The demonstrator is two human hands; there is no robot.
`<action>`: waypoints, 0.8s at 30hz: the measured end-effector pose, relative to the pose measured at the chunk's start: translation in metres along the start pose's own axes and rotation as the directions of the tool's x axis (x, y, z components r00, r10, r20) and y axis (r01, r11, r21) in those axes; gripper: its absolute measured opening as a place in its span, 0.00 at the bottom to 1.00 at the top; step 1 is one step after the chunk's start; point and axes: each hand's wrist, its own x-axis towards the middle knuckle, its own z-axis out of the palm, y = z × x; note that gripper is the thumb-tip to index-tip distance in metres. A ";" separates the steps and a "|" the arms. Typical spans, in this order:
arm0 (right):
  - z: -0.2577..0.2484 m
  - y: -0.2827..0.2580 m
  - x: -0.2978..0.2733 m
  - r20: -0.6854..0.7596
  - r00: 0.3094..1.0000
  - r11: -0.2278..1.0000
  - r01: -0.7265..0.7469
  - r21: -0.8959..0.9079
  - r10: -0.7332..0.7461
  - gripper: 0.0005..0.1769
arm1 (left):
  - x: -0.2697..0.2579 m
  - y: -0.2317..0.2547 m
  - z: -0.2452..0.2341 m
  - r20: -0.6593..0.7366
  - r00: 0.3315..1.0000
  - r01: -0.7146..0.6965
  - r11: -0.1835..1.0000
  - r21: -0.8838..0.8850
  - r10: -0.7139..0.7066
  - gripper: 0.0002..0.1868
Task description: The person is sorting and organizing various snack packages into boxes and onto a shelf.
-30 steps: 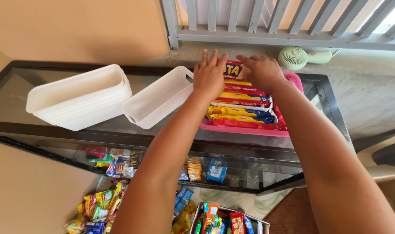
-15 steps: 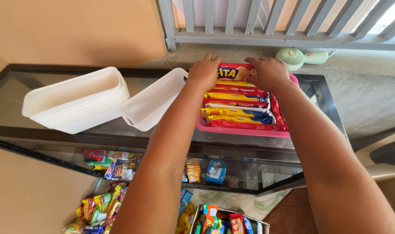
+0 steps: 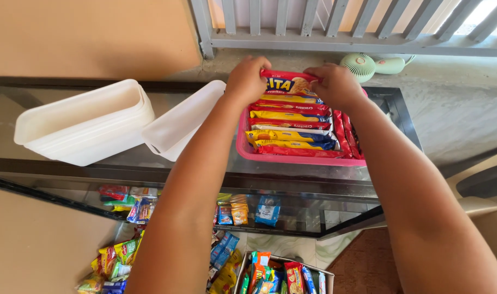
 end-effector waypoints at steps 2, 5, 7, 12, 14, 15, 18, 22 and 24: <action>-0.005 -0.004 -0.001 -0.004 1.000 0.989 -0.008 0.145 0.008 0.24 | 0.002 -0.007 0.001 -0.101 0.993 -0.062 0.995 -0.077 0.054 0.16; -0.003 -0.007 -0.004 0.058 0.998 0.981 -0.009 0.194 -0.002 0.27 | -0.004 -0.007 0.001 0.028 0.996 0.090 0.962 -0.257 -0.085 0.18; 0.008 -0.002 -0.003 -0.053 0.999 0.998 -0.017 -0.053 0.014 0.22 | -0.011 -0.003 0.003 0.002 0.992 0.128 0.983 -0.128 -0.128 0.18; 0.021 0.003 -0.014 -0.021 0.992 0.990 0.129 0.054 -0.128 0.26 | -0.029 0.016 -0.007 0.041 0.995 0.094 0.995 0.042 -0.096 0.17; 0.022 0.004 -0.014 -0.036 0.971 0.972 0.235 0.010 -0.234 0.32 | -0.031 0.022 -0.013 0.077 0.996 0.040 0.999 0.013 -0.041 0.18; 0.025 0.005 -0.015 -0.016 0.982 0.981 0.190 -0.032 -0.191 0.30 | -0.033 0.028 -0.018 0.089 0.995 0.030 0.998 0.062 -0.036 0.19; 0.024 -0.002 -0.018 0.013 0.993 0.987 0.119 -0.111 -0.118 0.30 | -0.035 0.043 -0.031 0.125 0.991 0.035 0.988 0.151 -0.054 0.20; 0.021 -0.011 -0.023 0.011 0.994 0.964 0.107 -0.242 -0.107 0.29 | -0.038 0.048 -0.034 0.202 0.971 0.079 0.969 0.235 -0.128 0.15; 0.025 -0.010 -0.024 -0.076 0.970 0.936 0.202 -0.288 -0.233 0.30 | -0.039 0.045 -0.030 0.159 0.982 0.061 0.965 0.255 -0.104 0.15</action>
